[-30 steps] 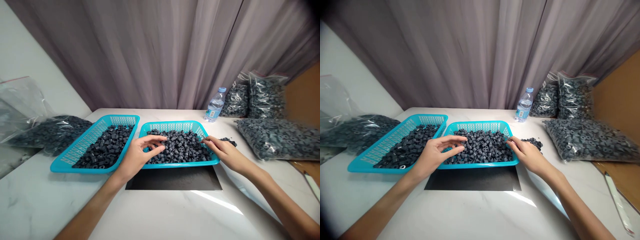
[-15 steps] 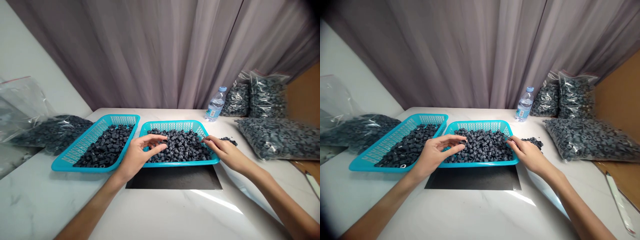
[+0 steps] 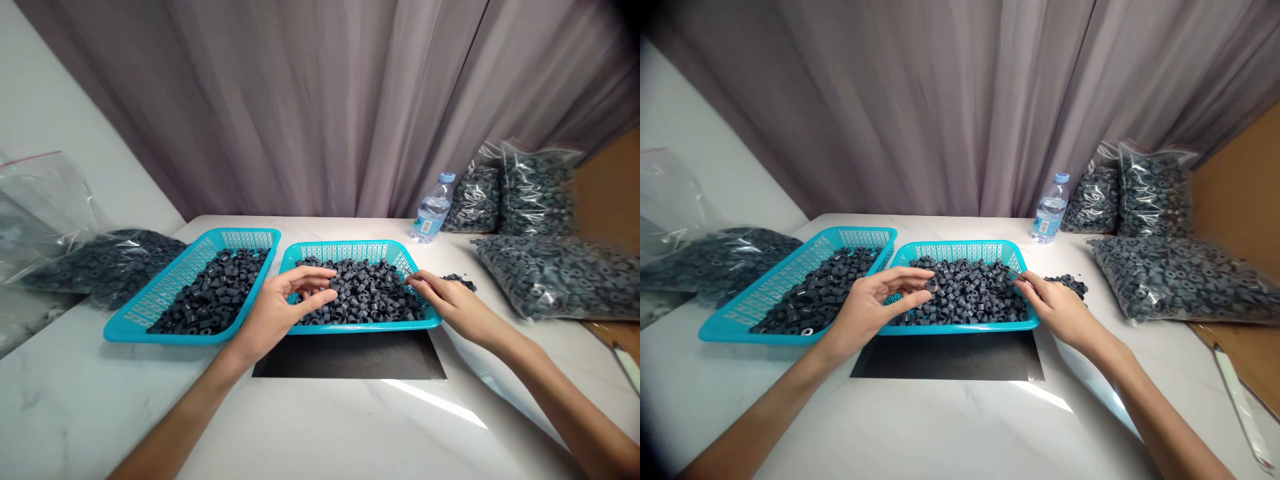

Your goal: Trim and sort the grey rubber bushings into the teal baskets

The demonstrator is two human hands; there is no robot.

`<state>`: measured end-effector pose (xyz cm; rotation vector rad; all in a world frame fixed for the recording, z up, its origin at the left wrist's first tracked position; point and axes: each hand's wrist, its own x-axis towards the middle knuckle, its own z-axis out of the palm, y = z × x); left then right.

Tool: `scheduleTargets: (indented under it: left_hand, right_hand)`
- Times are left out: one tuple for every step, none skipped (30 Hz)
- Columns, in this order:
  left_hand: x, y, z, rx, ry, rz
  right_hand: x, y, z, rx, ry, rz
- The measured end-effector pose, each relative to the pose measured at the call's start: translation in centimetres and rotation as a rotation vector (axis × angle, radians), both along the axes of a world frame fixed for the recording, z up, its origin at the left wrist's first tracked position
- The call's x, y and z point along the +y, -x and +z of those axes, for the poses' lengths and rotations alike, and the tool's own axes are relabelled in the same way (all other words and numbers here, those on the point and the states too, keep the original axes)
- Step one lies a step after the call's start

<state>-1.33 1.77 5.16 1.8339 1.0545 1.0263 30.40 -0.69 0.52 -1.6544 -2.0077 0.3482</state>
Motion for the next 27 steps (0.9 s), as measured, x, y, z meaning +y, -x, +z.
scheduleTargets:
  left_hand:
    - [0.1, 0.1, 0.1, -0.001, -0.013, 0.005]
    - [0.3, 0.2, 0.2, 0.003, -0.027, 0.015]
    - [0.5, 0.4, 0.4, 0.010, -0.046, 0.035]
    - [0.7, 0.7, 0.6, 0.016, -0.067, 0.066]
    - [1.0, 1.2, 0.9, 0.016, -0.087, 0.105]
    - [1.3, 1.6, 1.1, 0.005, -0.103, 0.144]
    - [1.6, 2.1, 1.4, -0.019, -0.109, 0.175]
    - [1.8, 2.6, 1.6, -0.049, -0.103, 0.192]
    - [2.0, 3.0, 1.8, -0.079, -0.085, 0.193]
    - [2.1, 3.3, 1.9, -0.104, -0.064, 0.181]
    - [2.1, 3.4, 1.9, -0.124, -0.044, 0.161]
    - [2.1, 3.4, 1.9, -0.136, -0.028, 0.139]
    - [2.0, 3.3, 1.8, -0.143, -0.015, 0.118]
    - [1.9, 3.0, 1.6, -0.146, -0.005, 0.101]
    - [1.7, 2.7, 1.5, -0.147, 0.004, 0.089]
    - [1.6, 2.4, 1.3, -0.144, 0.015, 0.081]
    - [1.4, 2.0, 1.1, -0.138, 0.025, 0.076]
    - [1.3, 1.8, 1.0, -0.127, 0.031, 0.074]
    - [1.2, 1.6, 0.9, -0.112, 0.035, 0.068]
    - [1.1, 1.4, 0.8, -0.093, 0.039, 0.058]
    - [1.0, 1.3, 0.7, -0.073, 0.044, 0.044]
    - [1.0, 1.3, 0.7, -0.053, 0.048, 0.031]
    - [0.9, 1.3, 0.7, -0.037, 0.053, 0.018]
    - [0.9, 1.4, 0.6, -0.024, 0.059, 0.008]
    - [0.8, 1.4, 0.6, -0.014, 0.063, 0.000]
    - [0.8, 1.4, 0.6, -0.005, 0.064, -0.003]
    - [0.8, 1.4, 0.6, 0.002, 0.062, -0.005]
  right_hand:
    - [0.0, 0.0, 0.0, 0.000, 0.002, 0.001]
    - [0.0, 0.0, 0.1, 0.002, 0.002, 0.002]
    - [0.0, 0.0, 0.1, 0.004, 0.000, 0.003]
    - [0.0, 0.1, 0.1, 0.008, -0.002, 0.005]
    - [0.0, 0.1, 0.1, 0.012, -0.005, 0.008]
    - [0.0, 0.1, 0.1, 0.016, -0.007, 0.011]
    - [0.0, 0.1, 0.1, 0.019, -0.007, 0.015]
    - [0.0, 0.0, 0.0, 0.022, -0.006, 0.019]
    - [0.1, 0.0, -0.1, 0.023, -0.004, 0.021]
    - [0.1, 0.0, -0.1, 0.023, -0.001, 0.021]
    - [0.1, -0.1, -0.2, 0.024, 0.003, 0.019]
    - [0.0, -0.1, -0.3, 0.024, 0.007, 0.017]
    - [0.0, -0.1, -0.4, 0.026, 0.010, 0.016]
    - [0.0, -0.1, -0.4, 0.028, 0.012, 0.017]
    - [0.0, -0.1, -0.4, 0.032, 0.012, 0.019]
    - [0.0, -0.1, -0.4, 0.035, 0.010, 0.021]
    - [0.0, -0.1, -0.4, 0.039, 0.008, 0.023]
    - [0.0, 0.0, -0.3, 0.042, 0.006, 0.023]
    - [0.0, 0.0, -0.2, 0.044, 0.007, 0.021]
    - [0.0, 0.1, -0.2, 0.046, 0.008, 0.019]
    - [0.0, 0.1, -0.2, 0.046, 0.010, 0.017]
    - [0.0, 0.1, -0.2, 0.045, 0.011, 0.014]
    - [0.0, 0.1, -0.2, 0.043, 0.010, 0.011]
    - [0.0, 0.1, -0.2, 0.040, 0.009, 0.011]
    - [0.0, 0.1, -0.2, 0.037, 0.008, 0.012]
    - [0.0, 0.0, -0.2, 0.033, 0.008, 0.015]
    - [0.0, 0.0, -0.2, 0.031, 0.009, 0.018]
